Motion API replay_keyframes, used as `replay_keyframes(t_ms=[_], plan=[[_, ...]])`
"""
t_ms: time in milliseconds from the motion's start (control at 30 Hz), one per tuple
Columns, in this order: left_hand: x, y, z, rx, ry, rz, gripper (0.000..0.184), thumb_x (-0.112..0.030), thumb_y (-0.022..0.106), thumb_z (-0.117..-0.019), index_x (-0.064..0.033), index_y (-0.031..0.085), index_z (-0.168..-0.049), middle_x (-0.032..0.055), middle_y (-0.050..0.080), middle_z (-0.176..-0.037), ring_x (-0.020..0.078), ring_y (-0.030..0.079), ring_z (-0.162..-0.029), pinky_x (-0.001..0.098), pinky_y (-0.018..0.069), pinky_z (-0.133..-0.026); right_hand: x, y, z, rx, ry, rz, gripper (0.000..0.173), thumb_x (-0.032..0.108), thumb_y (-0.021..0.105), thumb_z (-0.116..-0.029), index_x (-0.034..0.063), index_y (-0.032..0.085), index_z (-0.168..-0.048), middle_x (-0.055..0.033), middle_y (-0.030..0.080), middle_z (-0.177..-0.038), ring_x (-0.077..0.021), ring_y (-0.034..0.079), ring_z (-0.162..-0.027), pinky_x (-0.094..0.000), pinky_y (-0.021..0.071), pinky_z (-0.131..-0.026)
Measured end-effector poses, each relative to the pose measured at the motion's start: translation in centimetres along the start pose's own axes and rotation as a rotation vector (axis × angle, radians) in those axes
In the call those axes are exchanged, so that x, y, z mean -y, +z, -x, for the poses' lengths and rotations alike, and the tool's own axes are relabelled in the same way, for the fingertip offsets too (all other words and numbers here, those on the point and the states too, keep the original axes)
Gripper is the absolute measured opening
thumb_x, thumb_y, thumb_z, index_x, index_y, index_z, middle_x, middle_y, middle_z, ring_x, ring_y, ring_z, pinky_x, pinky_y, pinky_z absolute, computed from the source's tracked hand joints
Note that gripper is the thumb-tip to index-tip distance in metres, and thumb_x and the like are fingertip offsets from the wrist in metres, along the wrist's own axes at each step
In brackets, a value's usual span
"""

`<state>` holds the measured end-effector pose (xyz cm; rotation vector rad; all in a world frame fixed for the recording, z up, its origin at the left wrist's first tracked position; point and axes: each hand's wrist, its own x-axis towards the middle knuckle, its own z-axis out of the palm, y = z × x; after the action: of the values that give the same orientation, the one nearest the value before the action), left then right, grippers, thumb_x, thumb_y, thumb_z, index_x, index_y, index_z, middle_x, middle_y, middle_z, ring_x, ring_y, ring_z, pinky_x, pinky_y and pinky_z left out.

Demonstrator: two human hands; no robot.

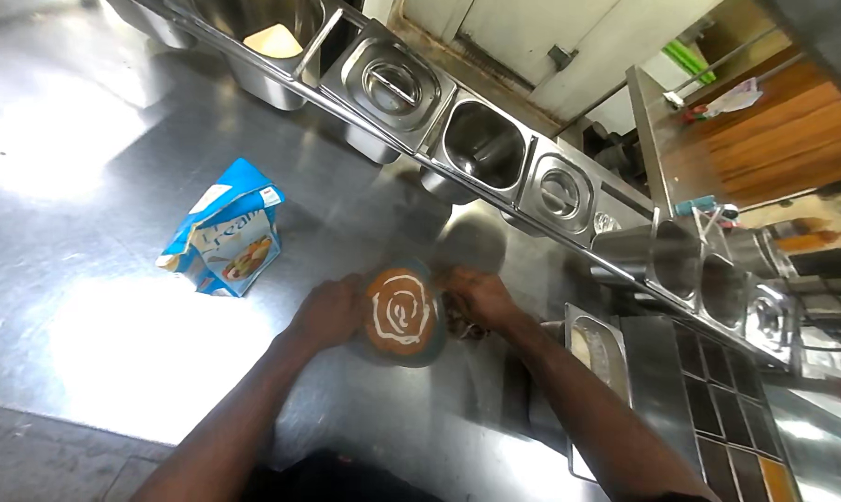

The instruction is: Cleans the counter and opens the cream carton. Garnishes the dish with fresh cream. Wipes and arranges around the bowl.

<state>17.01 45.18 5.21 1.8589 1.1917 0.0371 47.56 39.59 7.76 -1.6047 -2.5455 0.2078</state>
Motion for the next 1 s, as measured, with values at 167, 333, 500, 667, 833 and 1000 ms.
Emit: replay_keyframes(t_ms=[167, 333, 500, 667, 833, 1000], plan=[[-0.6, 1.1, 0.2, -0.079, -0.026, -0.054, 0.038, -0.029, 0.050, -0.1045, -0.0081, 0.059, -0.135, 0.0152, 0.071, -0.091, 0.0345, 0.070, -0.089, 0.0549, 0.0558, -0.080, 0.0, -0.2, 0.1, 0.044, -0.117, 0.174, 0.026, 0.006, 0.068, -0.0923, 0.0159, 0.075, -0.116, -0.0087, 0.073, -0.113, -0.0271, 0.073, -0.099, -0.0451, 0.0622, -0.077], [-0.7, 1.8, 0.4, -0.159, -0.019, -0.071, 0.042, -0.028, 0.051, -0.1041, -0.0061, 0.057, -0.140, 0.0165, 0.071, -0.089, 0.0363, 0.071, -0.088, 0.0555, 0.0563, -0.079, 0.0, -0.2, 0.5, 0.020, -0.230, 0.252, 0.024, 0.006, 0.071, -0.0891, 0.0125, 0.076, -0.112, -0.0091, 0.073, -0.107, -0.0286, 0.072, -0.095, -0.0440, 0.0616, -0.076], [-0.9, 2.1, 0.5, -0.176, -0.045, -0.082, 0.041, -0.028, 0.050, -0.1046, -0.0069, 0.057, -0.139, 0.0169, 0.071, -0.090, 0.0369, 0.071, -0.088, 0.0549, 0.0566, -0.079, 0.1, -0.2, 1.2, -0.006, -0.300, 0.272, 0.022, 0.010, 0.065, -0.0939, 0.0126, 0.074, -0.114, -0.0076, 0.072, -0.107, -0.0267, 0.071, -0.092, -0.0415, 0.0612, -0.074], [-1.2, 2.1, 0.6, -0.184, -0.058, -0.084, 0.042, -0.026, 0.048, -0.1045, -0.0071, 0.056, -0.141, 0.0179, 0.072, -0.091, 0.0379, 0.071, -0.089, 0.0551, 0.0564, -0.079, 0.6, 0.0, 2.0, 0.015, -0.324, 0.280, 0.020, 0.015, 0.064, -0.0948, 0.0112, 0.073, -0.112, -0.0072, 0.071, -0.106, -0.0255, 0.069, -0.095, -0.0403, 0.0598, -0.081], [-1.2, 2.2, 0.7, -0.203, -0.065, -0.075, 0.041, -0.026, 0.048, -0.1047, -0.0075, 0.056, -0.140, 0.0179, 0.072, -0.090, 0.0384, 0.071, -0.089, 0.0554, 0.0564, -0.078, 0.9, 0.2, 2.7, -0.010, -0.350, 0.299, 0.019, 0.020, 0.064, -0.0941, 0.0119, 0.074, -0.109, -0.0061, 0.071, -0.106, -0.0247, 0.069, -0.098, -0.0392, 0.0595, -0.083], [-1.4, 2.2, 0.8, -0.204, -0.079, -0.086, 0.041, -0.027, 0.047, -0.1052, -0.0077, 0.056, -0.141, 0.0175, 0.072, -0.091, 0.0382, 0.071, -0.089, 0.0549, 0.0564, -0.079, 1.5, 0.2, 3.3, -0.002, -0.348, 0.306, 0.018, 0.013, 0.065, -0.0921, 0.0116, 0.074, -0.107, -0.0064, 0.071, -0.105, -0.0245, 0.070, -0.097, -0.0393, 0.0600, -0.082]])
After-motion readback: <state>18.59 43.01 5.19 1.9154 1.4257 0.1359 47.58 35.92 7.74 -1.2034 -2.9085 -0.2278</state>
